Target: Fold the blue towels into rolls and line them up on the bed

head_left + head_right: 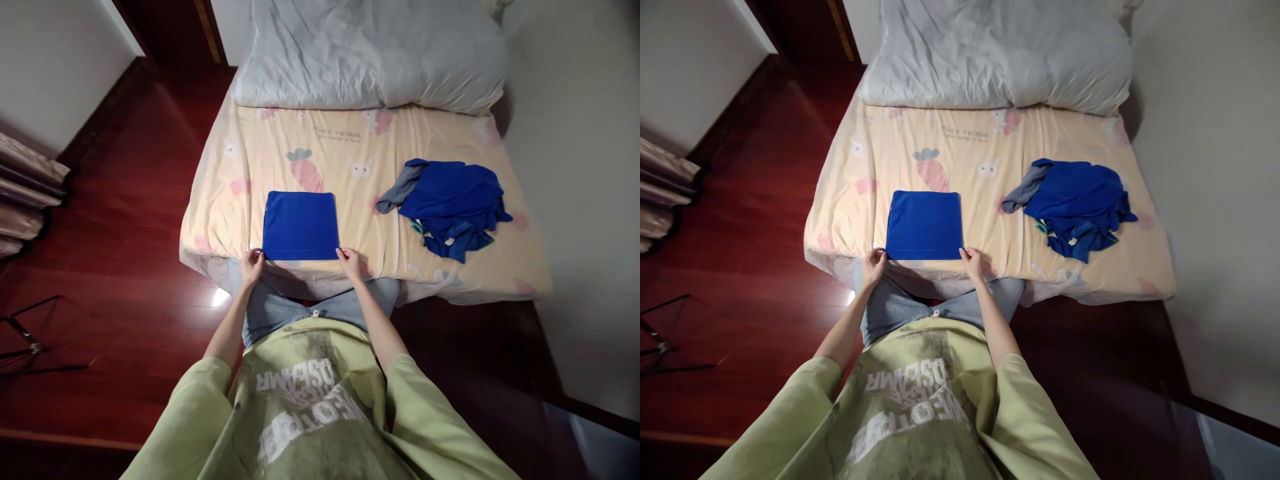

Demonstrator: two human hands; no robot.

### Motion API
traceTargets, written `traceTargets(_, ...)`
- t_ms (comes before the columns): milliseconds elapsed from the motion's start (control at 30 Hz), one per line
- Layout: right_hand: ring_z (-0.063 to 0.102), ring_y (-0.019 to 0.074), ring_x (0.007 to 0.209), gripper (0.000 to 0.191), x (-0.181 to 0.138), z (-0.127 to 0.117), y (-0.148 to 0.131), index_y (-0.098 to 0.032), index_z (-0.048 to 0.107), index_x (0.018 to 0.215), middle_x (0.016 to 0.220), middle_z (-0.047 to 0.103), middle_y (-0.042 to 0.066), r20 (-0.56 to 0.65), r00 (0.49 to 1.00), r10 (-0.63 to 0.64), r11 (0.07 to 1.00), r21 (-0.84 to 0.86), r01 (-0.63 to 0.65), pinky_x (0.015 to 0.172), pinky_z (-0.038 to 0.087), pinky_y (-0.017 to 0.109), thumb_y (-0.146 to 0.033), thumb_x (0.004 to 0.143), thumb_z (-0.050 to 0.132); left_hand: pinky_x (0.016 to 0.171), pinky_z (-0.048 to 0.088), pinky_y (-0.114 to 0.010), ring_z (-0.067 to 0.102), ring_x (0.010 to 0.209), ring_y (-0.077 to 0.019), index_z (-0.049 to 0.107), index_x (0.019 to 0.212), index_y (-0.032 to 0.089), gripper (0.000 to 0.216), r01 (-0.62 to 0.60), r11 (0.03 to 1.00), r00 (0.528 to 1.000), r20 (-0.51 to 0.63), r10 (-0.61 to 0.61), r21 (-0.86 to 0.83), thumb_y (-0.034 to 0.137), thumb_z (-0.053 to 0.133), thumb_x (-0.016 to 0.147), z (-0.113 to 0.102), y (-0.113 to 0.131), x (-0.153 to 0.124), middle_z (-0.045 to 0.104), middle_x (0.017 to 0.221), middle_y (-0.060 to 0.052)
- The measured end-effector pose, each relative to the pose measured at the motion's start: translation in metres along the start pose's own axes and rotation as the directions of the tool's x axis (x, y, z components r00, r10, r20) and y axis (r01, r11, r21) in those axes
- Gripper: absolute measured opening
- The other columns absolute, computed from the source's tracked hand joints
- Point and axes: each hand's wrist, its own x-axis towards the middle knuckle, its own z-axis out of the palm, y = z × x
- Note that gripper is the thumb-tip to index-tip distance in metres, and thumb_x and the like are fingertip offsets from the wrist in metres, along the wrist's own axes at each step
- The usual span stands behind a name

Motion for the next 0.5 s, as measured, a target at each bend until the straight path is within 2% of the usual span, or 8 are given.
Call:
traceTargets(267, 0.073, 0.0276, 0.084, 0.055, 0.002, 0.000, -0.002, -0.020, 0.069, 0.084, 0.087, 0.078, 0.015, -0.029, 1.000, 0.004, 1.000, -0.021, -0.004, 0.080, 0.059, 0.039, -0.073, 0.087, 0.053, 0.086, 0.054, -0.034, 0.070, 0.087, -0.0225, 0.071, 0.101, 0.023, 0.023, -0.041, 0.999, 0.999, 0.011, 0.041, 0.012, 0.041, 0.057, 0.098, 0.003, 0.002, 0.003, 0.074, 0.088, -0.008)
traceTargets(400, 0.074, 0.0280, 0.083, 0.053, 0.002, 0.003, -0.003, -0.020, 0.069, 0.082, 0.087, 0.078, 0.015, -0.054, 0.998, 0.028, 0.999, -0.034, -0.030, 0.078, 0.060, 0.039, -0.072, 0.086, 0.056, 0.091, 0.051, -0.037, 0.068, 0.091, -0.0251, 0.070, 0.098, 0.023, 0.020, -0.061, 0.992, 0.998, 0.002, 0.061, 0.107, 0.038, 0.057, 0.099, 0.005, 0.008, 0.002, 0.073, 0.086, -0.009)
traceTargets(500, 0.075, 0.0280, 0.082, 0.049, 0.003, 0.004, -0.004, -0.021, 0.069, 0.080, 0.086, 0.079, 0.015, -0.085, 0.995, 0.050, 0.998, -0.030, -0.053, 0.077, 0.060, 0.038, -0.069, 0.084, 0.060, 0.100, 0.046, -0.042, 0.065, 0.101, -0.0284, 0.070, 0.099, 0.024, 0.018, -0.019, 0.978, 0.999, -0.045, 0.029, 0.210, 0.038, 0.058, 0.099, 0.009, 0.013, -0.002, 0.073, 0.087, -0.009)
